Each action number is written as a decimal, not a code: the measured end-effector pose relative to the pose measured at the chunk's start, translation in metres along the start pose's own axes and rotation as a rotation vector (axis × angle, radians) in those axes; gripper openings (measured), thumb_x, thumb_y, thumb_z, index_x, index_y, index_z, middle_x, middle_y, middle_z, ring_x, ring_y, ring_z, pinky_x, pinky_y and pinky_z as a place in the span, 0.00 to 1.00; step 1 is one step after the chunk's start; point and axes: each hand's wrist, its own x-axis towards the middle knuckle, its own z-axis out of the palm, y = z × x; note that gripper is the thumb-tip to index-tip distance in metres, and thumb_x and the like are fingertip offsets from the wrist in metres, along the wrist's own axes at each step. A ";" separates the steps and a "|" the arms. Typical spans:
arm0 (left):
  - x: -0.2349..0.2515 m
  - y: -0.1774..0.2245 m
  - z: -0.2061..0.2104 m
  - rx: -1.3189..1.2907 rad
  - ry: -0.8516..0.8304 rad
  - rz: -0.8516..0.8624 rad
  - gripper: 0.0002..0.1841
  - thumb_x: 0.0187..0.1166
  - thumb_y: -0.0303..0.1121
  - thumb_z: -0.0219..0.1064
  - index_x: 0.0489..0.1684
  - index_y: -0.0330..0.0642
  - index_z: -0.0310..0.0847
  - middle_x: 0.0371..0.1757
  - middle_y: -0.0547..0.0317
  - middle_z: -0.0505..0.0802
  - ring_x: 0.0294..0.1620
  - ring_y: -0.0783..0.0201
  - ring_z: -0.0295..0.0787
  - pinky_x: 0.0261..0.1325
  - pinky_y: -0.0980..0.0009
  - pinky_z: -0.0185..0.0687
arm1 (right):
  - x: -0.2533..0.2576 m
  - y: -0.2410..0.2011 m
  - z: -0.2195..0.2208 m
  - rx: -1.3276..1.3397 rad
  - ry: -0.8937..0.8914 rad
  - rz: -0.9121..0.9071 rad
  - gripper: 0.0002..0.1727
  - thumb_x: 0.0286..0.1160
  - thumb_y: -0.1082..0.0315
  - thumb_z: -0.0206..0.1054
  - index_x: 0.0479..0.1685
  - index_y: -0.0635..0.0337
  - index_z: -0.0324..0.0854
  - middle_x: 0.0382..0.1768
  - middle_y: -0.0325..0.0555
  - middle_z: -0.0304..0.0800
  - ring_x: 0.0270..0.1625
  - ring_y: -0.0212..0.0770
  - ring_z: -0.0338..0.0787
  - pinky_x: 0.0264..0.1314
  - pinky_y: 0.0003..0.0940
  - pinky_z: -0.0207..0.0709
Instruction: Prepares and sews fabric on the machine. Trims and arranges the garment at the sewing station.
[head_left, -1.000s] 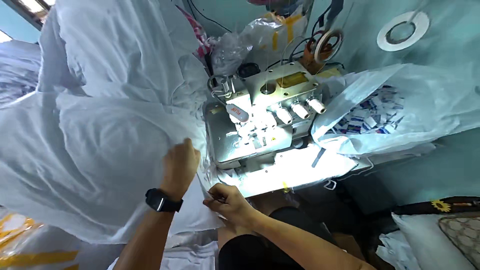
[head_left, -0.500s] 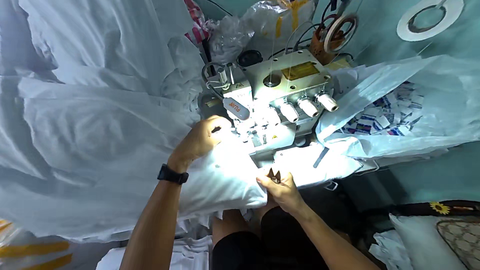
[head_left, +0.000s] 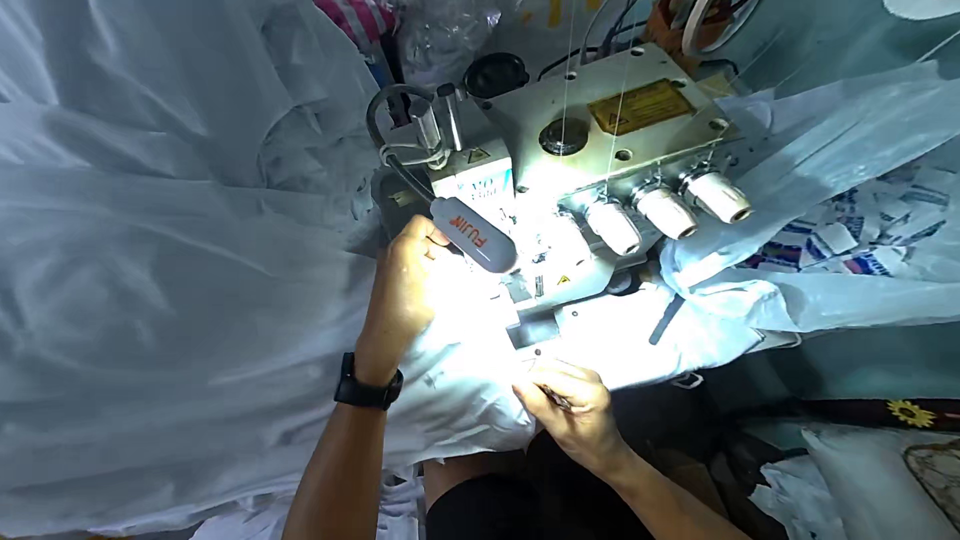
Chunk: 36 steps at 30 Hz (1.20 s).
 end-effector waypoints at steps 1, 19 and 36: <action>0.003 -0.001 0.003 0.026 0.025 0.012 0.14 0.67 0.18 0.72 0.45 0.39 0.75 0.33 0.54 0.84 0.27 0.65 0.79 0.25 0.69 0.74 | 0.002 0.000 0.001 0.000 0.013 -0.004 0.10 0.73 0.72 0.70 0.24 0.67 0.83 0.23 0.41 0.83 0.31 0.18 0.80 0.38 0.09 0.73; 0.011 0.006 0.021 -0.074 0.154 -0.054 0.14 0.74 0.24 0.72 0.52 0.42 0.74 0.39 0.56 0.86 0.34 0.68 0.83 0.33 0.70 0.78 | 0.012 -0.006 0.000 0.050 0.024 0.006 0.11 0.73 0.73 0.69 0.23 0.64 0.79 0.23 0.38 0.80 0.31 0.17 0.79 0.36 0.08 0.72; 0.010 0.020 0.017 0.050 0.256 0.024 0.26 0.67 0.26 0.71 0.60 0.13 0.71 0.51 0.38 0.87 0.51 0.76 0.83 0.58 0.81 0.78 | 0.037 -0.034 -0.058 -0.231 0.019 -0.014 0.05 0.69 0.74 0.73 0.34 0.69 0.91 0.31 0.50 0.93 0.36 0.34 0.92 0.43 0.24 0.84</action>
